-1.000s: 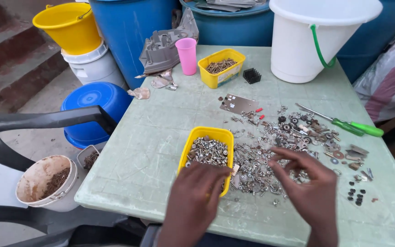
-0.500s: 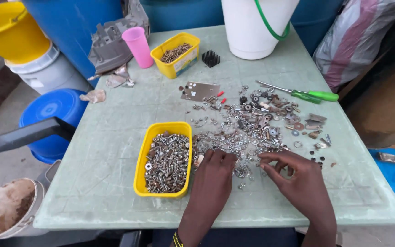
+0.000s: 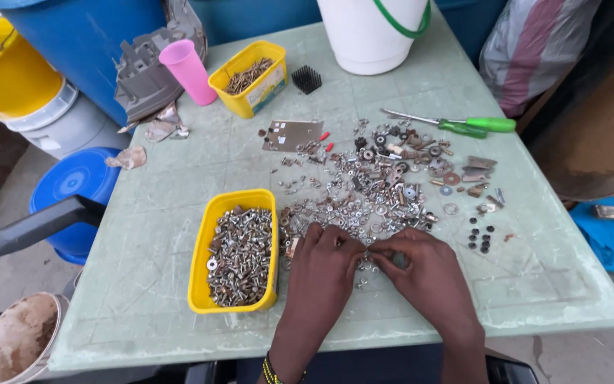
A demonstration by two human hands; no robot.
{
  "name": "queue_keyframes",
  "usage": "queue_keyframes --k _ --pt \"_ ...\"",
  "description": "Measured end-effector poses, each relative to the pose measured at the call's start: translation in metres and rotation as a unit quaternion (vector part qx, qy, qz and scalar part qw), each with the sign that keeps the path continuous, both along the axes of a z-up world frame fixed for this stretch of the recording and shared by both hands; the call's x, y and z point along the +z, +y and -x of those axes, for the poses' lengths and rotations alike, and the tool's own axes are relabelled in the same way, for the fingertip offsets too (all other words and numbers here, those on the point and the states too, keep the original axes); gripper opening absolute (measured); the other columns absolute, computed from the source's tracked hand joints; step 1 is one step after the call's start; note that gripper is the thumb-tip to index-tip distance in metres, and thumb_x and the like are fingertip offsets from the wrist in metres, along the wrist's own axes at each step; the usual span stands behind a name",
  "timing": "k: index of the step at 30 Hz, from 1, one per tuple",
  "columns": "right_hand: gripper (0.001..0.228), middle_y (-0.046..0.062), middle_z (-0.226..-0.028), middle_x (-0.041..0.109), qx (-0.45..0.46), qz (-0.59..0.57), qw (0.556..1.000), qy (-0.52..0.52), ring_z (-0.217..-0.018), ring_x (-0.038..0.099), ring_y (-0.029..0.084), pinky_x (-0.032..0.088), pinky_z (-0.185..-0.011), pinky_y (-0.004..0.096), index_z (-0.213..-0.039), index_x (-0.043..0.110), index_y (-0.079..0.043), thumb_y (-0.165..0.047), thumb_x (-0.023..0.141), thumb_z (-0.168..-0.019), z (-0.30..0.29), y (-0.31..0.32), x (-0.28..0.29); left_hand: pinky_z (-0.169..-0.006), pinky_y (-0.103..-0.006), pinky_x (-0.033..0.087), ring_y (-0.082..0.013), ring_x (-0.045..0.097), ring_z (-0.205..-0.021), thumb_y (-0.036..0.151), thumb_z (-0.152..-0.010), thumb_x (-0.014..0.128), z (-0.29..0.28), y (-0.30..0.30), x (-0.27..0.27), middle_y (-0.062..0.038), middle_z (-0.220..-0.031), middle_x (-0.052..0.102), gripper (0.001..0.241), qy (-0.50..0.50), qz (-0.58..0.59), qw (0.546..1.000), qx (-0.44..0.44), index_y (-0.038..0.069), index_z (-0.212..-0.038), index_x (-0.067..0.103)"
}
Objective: Sorting various small metal components like screws, nuts, and washers from a mixed pile into a yellow plastic container.
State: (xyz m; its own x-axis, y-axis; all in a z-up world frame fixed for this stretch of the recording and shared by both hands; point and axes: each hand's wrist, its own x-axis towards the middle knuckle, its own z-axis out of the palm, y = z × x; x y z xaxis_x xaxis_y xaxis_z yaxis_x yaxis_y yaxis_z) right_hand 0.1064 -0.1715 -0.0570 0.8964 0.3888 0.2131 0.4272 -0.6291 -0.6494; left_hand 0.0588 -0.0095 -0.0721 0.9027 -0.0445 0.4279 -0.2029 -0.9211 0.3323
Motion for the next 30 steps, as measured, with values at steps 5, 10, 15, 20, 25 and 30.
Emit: queue_keyframes --k 5,10,15,20,25,30 --pt "0.013 -0.008 -0.085 0.075 -0.037 -0.005 0.999 -0.014 -0.075 0.071 0.011 0.051 -0.073 0.028 -0.088 0.083 -0.024 -0.019 0.076 -0.078 -0.002 -0.002 -0.003 -0.067 -0.0482 0.046 -0.0306 0.051 -0.093 0.014 -0.086 0.066 0.0 0.001 0.003 -0.002 -0.094 0.064 0.01 0.013 0.003 1.0 0.001 0.016 -0.091 0.074" --pt "0.013 -0.007 -0.085 0.074 -0.022 -0.015 0.999 -0.026 -0.073 0.069 0.011 0.05 -0.072 0.027 -0.089 0.083 -0.021 -0.019 0.076 -0.079 0.002 -0.003 0.0 -0.071 -0.0483 0.045 -0.0315 0.051 -0.094 0.02 -0.092 0.062 0.009 0.003 0.003 -0.004 -0.096 0.063 0.011 0.011 -0.001 1.0 0.011 0.016 -0.096 0.071" --pt "0.016 -0.003 -0.087 0.074 0.038 0.001 0.999 -0.019 -0.084 0.07 0.015 0.05 -0.076 0.031 -0.095 0.082 -0.021 -0.023 0.073 -0.082 0.004 0.005 0.001 -0.076 -0.0477 0.045 -0.0314 0.052 -0.094 0.014 -0.093 0.059 0.017 0.006 0.01 -0.008 -0.099 0.062 0.013 -0.015 0.043 0.999 0.02 0.011 -0.101 0.069" --pt "0.008 -0.006 -0.084 0.074 0.03 0.01 0.999 -0.04 -0.082 0.069 0.012 0.05 -0.075 0.028 -0.086 0.08 -0.022 -0.022 0.075 -0.08 0.003 0.006 0.003 -0.074 -0.0478 0.044 -0.0312 0.052 -0.094 0.013 -0.095 0.055 0.016 0.007 0.006 -0.007 -0.099 0.06 0.015 -0.017 0.061 0.998 0.002 0.012 -0.102 0.067" --pt "0.016 -0.003 -0.09 0.071 0.032 0.006 0.997 -0.073 -0.082 0.07 0.014 0.05 -0.076 0.028 -0.09 0.077 -0.018 -0.017 0.079 -0.074 0.003 0.0 0.005 -0.074 -0.0471 0.044 -0.0309 0.053 -0.093 0.014 -0.094 0.054 0.012 0.006 0.003 -0.007 -0.098 0.061 0.017 -0.039 0.105 0.994 -0.012 0.012 -0.103 0.069" --pt "0.016 -0.011 -0.078 0.072 -0.024 -0.054 0.995 -0.083 -0.054 0.055 0.005 0.045 -0.063 0.021 -0.082 0.073 -0.017 -0.006 0.078 -0.072 0.01 0.004 0.021 -0.073 -0.0476 0.044 -0.0345 0.054 -0.094 0.002 -0.079 0.06 -0.004 0.003 0.002 -0.01 -0.086 0.065 0.019 -0.015 -0.043 0.999 0.01 0.011 -0.087 0.074"
